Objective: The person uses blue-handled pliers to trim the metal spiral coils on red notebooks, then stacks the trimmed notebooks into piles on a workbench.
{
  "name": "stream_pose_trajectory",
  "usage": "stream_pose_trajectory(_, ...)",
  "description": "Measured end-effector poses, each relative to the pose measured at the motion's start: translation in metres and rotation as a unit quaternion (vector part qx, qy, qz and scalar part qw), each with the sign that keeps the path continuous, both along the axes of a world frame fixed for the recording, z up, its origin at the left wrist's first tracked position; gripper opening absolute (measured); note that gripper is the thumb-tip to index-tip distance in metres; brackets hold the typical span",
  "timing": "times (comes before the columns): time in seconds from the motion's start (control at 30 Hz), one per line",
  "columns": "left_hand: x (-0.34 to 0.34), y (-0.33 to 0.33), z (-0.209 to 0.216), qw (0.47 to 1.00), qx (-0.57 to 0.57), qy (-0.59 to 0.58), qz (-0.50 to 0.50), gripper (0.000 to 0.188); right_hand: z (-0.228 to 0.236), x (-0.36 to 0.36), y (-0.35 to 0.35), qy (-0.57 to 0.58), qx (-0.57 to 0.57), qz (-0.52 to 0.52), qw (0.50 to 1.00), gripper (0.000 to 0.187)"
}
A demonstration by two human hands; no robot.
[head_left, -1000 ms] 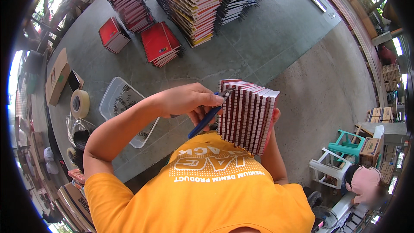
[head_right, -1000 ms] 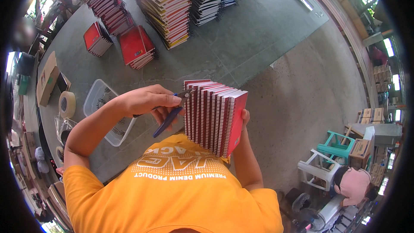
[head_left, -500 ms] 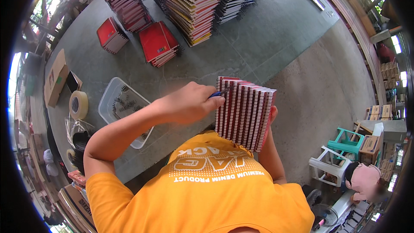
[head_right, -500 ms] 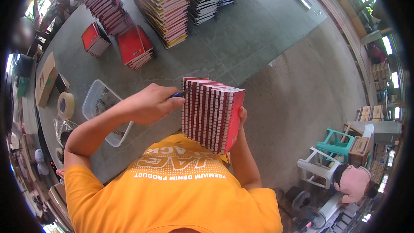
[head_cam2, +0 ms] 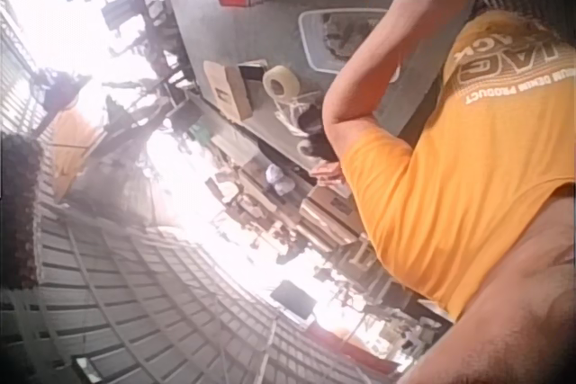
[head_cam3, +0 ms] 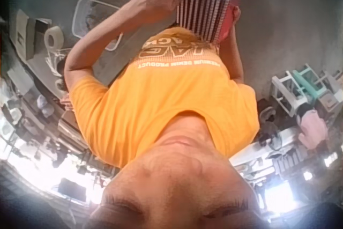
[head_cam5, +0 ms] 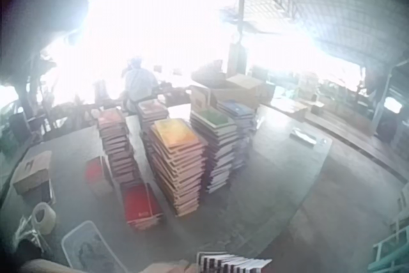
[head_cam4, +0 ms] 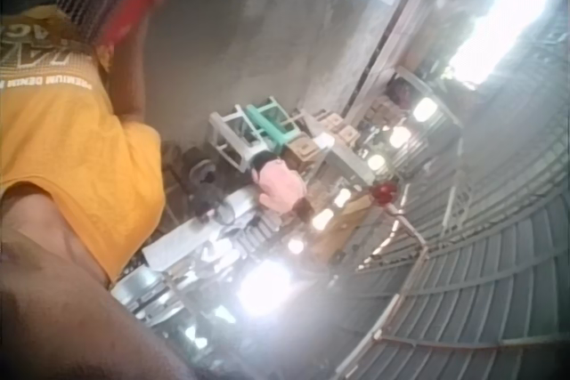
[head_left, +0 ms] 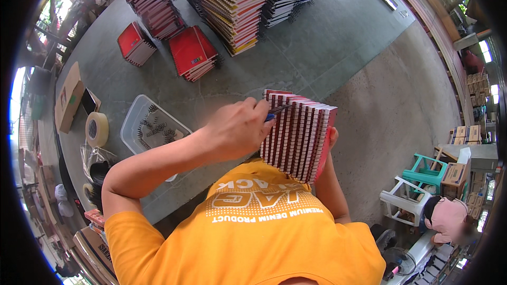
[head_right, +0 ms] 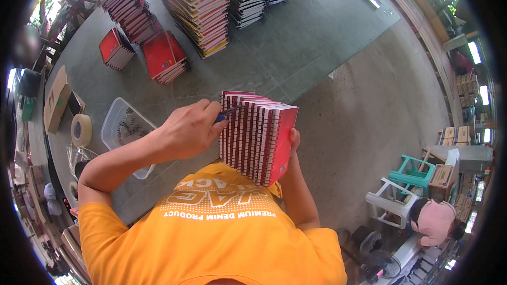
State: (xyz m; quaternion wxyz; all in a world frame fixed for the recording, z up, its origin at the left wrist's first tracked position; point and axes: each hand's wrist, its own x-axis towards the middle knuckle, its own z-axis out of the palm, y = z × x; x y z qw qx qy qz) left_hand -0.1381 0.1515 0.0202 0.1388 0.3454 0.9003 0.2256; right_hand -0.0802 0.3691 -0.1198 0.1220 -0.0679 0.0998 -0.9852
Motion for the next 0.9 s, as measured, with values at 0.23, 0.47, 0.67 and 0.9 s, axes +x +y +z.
stream_pose_trajectory(0.23,-0.021,-0.004,0.025,0.874,0.091,-0.477,0.031,0.048,0.001,0.002,0.007,-0.002,0.006,0.02,1.0,0.064)
stream_pose_trajectory(0.47,0.0,0.007,0.004,1.0,0.018,0.005,-0.001,0.04,0.007,0.002,0.004,0.0,-0.002,0.044,0.999,0.065)
stream_pose_trajectory(0.67,-0.02,0.001,0.029,0.927,0.043,-0.373,0.014,0.043,0.0,0.004,0.003,-0.009,0.004,0.041,0.999,0.064)
stream_pose_trajectory(0.9,-0.016,0.012,0.031,0.931,0.011,-0.363,0.04,0.043,0.004,0.003,-0.001,-0.016,0.026,0.031,0.999,0.064)
